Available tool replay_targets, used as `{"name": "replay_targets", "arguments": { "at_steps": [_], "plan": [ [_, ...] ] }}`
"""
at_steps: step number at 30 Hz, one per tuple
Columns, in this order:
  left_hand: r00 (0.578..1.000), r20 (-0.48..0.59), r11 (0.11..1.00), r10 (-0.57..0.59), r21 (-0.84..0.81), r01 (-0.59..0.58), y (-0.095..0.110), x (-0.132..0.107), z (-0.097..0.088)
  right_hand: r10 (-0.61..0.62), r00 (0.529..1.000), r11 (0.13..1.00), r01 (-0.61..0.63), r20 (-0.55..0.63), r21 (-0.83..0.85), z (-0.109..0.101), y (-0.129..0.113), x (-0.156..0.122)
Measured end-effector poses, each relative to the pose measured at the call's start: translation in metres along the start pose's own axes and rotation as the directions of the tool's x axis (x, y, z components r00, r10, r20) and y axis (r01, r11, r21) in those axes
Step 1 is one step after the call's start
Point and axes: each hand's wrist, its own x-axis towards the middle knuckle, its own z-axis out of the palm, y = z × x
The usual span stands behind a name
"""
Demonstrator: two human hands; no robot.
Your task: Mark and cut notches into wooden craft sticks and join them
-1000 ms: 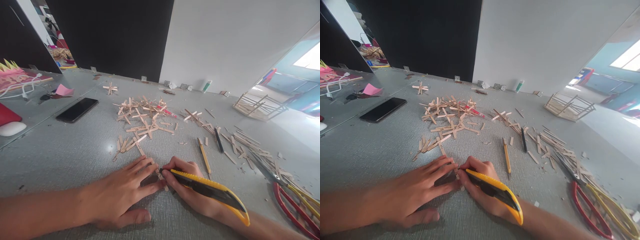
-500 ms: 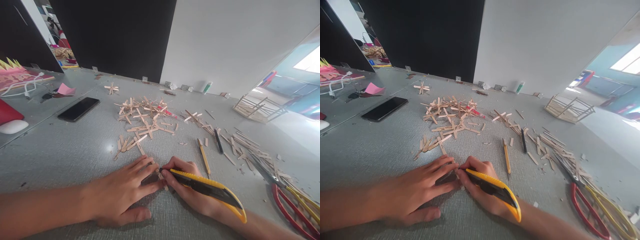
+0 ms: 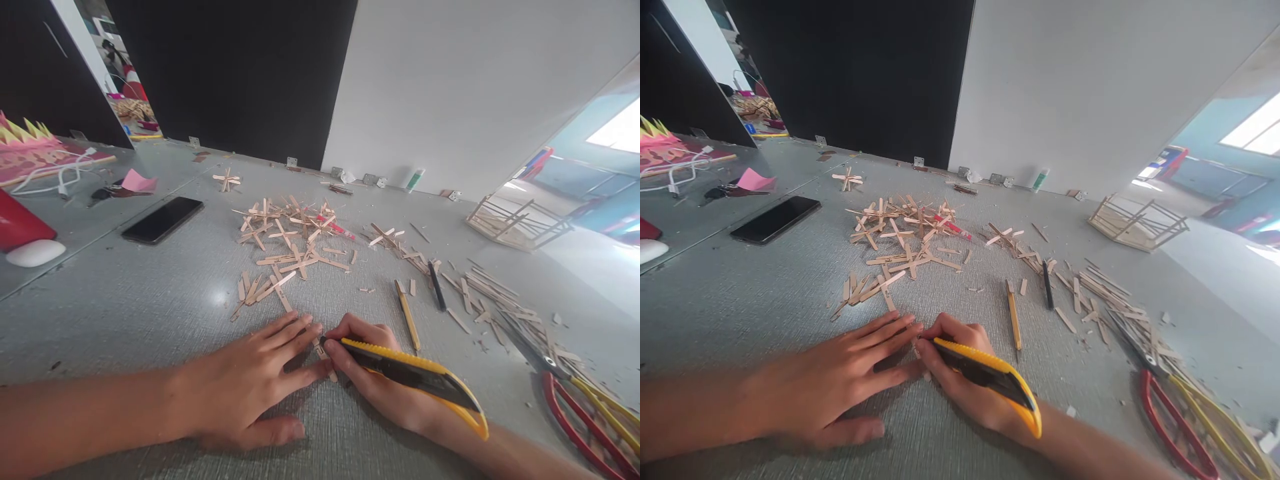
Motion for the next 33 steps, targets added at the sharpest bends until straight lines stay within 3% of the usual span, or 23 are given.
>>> {"name": "replay_targets", "arguments": {
  "at_steps": [8,15,21,33],
  "plan": [
    [0.999,-0.029,1.000,0.014,-0.016,-0.015,0.001,0.000,-0.002,0.011,1.000,0.999,-0.011,0.009,-0.030,0.001,0.000,0.000],
    [0.999,-0.043,0.998,0.008,0.066,-0.005,0.005,0.002,-0.001,0.017,1.000,0.999,-0.017,0.005,-0.046,-0.002,-0.008,0.003],
    [1.000,-0.016,0.989,-0.017,0.147,0.019,0.012,0.007,-0.007,-0.043,0.999,0.997,0.042,-0.013,-0.064,0.004,-0.008,0.002],
    [0.999,-0.024,0.991,-0.038,0.126,0.041,0.012,0.010,-0.005,-0.107,0.993,0.994,0.107,0.046,0.003,0.007,0.000,0.000]
  ]
}}
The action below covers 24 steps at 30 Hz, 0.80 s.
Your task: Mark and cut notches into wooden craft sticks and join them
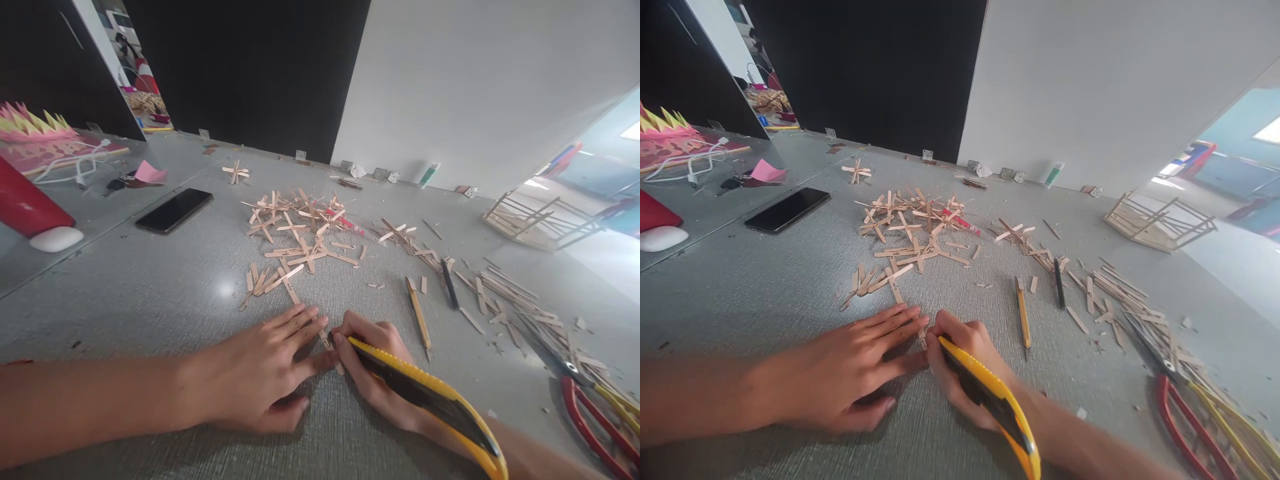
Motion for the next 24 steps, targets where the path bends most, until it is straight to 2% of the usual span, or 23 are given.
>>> {"name": "replay_targets", "arguments": {
  "at_steps": [11,20,24],
  "plan": [
    [0.999,0.036,0.998,-0.011,0.055,0.009,0.0014,0.0003,-0.0005,-0.069,0.997,0.996,0.068,0.020,0.052,-0.0018,0.0021,0.0003],
    [0.999,0.048,0.997,0.008,0.070,-0.011,0.0041,-0.0017,0.0019,0.079,0.994,0.995,-0.074,-0.073,0.072,-0.0010,-0.0004,0.0018],
    [0.999,0.045,0.997,-0.009,0.074,0.005,0.0081,-0.0019,0.0005,0.088,0.993,0.996,-0.086,-0.075,0.033,-0.0002,0.0014,0.0036]
  ]
}}
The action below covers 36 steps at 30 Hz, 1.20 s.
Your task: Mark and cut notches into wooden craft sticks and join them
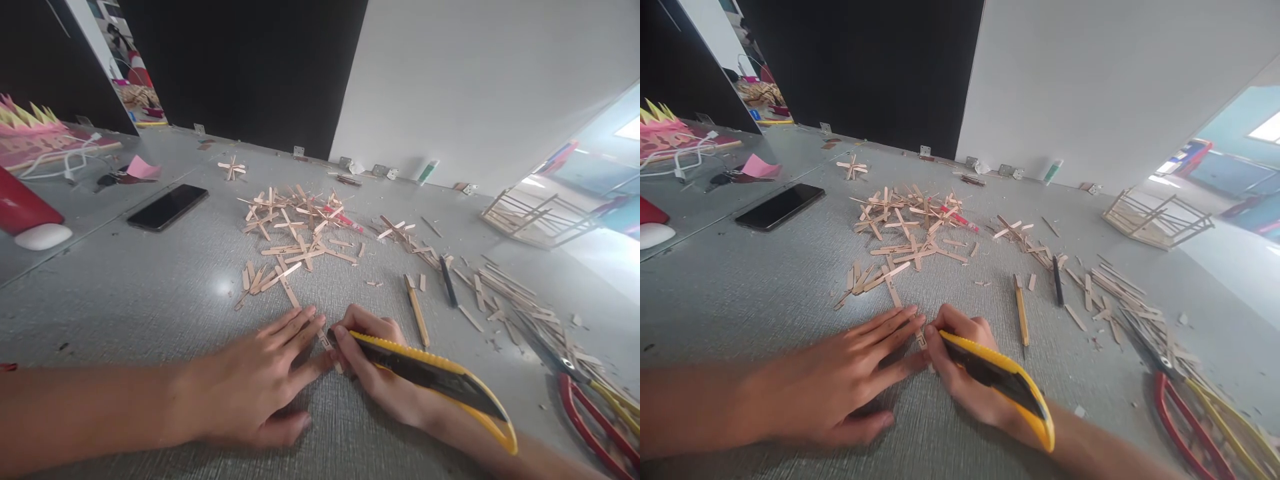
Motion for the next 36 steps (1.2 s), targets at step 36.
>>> {"name": "replay_targets", "arguments": {
  "at_steps": [36],
  "plan": [
    [0.970,-0.175,0.980,-0.166,0.079,0.182,0.031,-0.015,-0.004,0.112,0.993,0.954,-0.118,0.037,0.277,-0.016,0.001,-0.008]
  ]
}}
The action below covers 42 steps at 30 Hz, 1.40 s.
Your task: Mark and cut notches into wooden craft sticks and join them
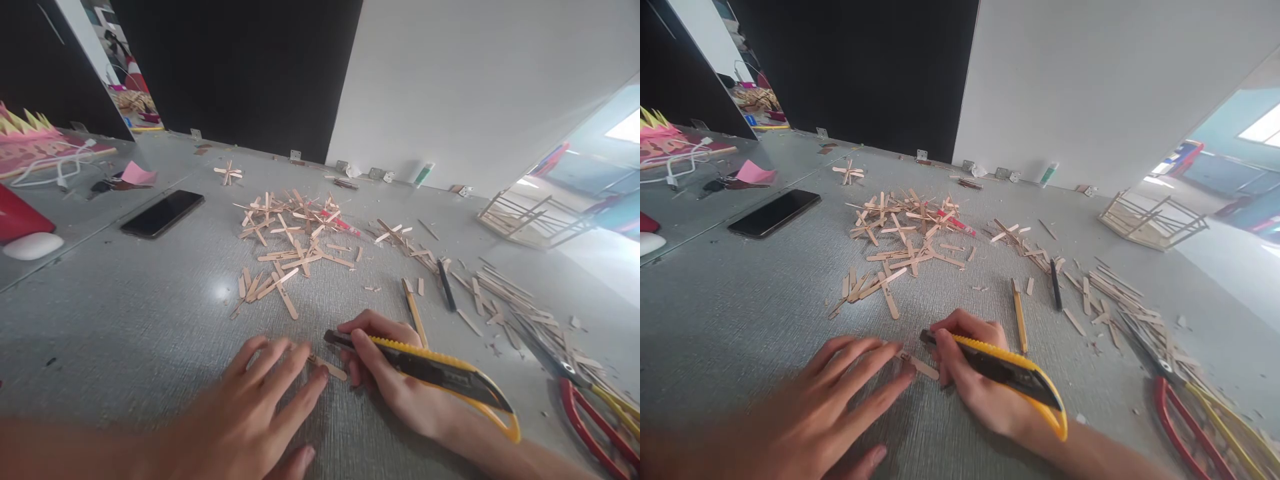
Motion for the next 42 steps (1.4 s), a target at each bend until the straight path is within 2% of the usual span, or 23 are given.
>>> {"name": "replay_targets", "arguments": {
  "at_steps": [5,8,11,15,18,22,27,42],
  "plan": [
    [0.996,0.087,0.998,-0.023,-0.064,0.028,-0.001,0.004,0.005,-0.122,0.992,0.979,0.121,0.003,-0.163,0.004,-0.002,0.003],
    [0.995,0.095,0.994,0.019,-0.105,-0.009,-0.007,0.007,0.009,-0.165,0.986,0.956,0.161,0.006,-0.244,0.006,-0.001,0.004],
    [0.997,0.071,0.997,0.024,-0.071,-0.019,-0.007,0.006,0.009,-0.175,0.985,0.939,0.166,-0.003,-0.301,0.007,0.001,0.002],
    [0.999,-0.025,0.999,-0.025,0.025,0.025,0.001,0.003,0.008,-0.148,0.989,0.940,0.141,0.003,-0.310,0.007,0.000,0.001],
    [0.998,-0.060,1.000,-0.014,0.017,0.015,0.002,0.004,0.010,-0.183,0.983,0.924,0.179,0.019,-0.338,0.007,-0.002,0.003],
    [0.999,-0.033,0.998,0.002,-0.057,-0.004,-0.002,0.007,0.010,-0.174,0.983,0.927,0.183,0.058,-0.327,0.007,-0.001,0.003],
    [0.999,-0.032,0.998,0.014,-0.068,-0.016,-0.005,0.009,0.006,-0.190,0.981,0.921,0.194,0.044,-0.338,0.006,0.001,0.003],
    [0.999,-0.032,0.987,-0.013,-0.158,0.008,-0.007,0.009,0.014,-0.194,0.981,0.929,0.191,0.022,-0.318,0.008,-0.002,0.004]
  ]
}}
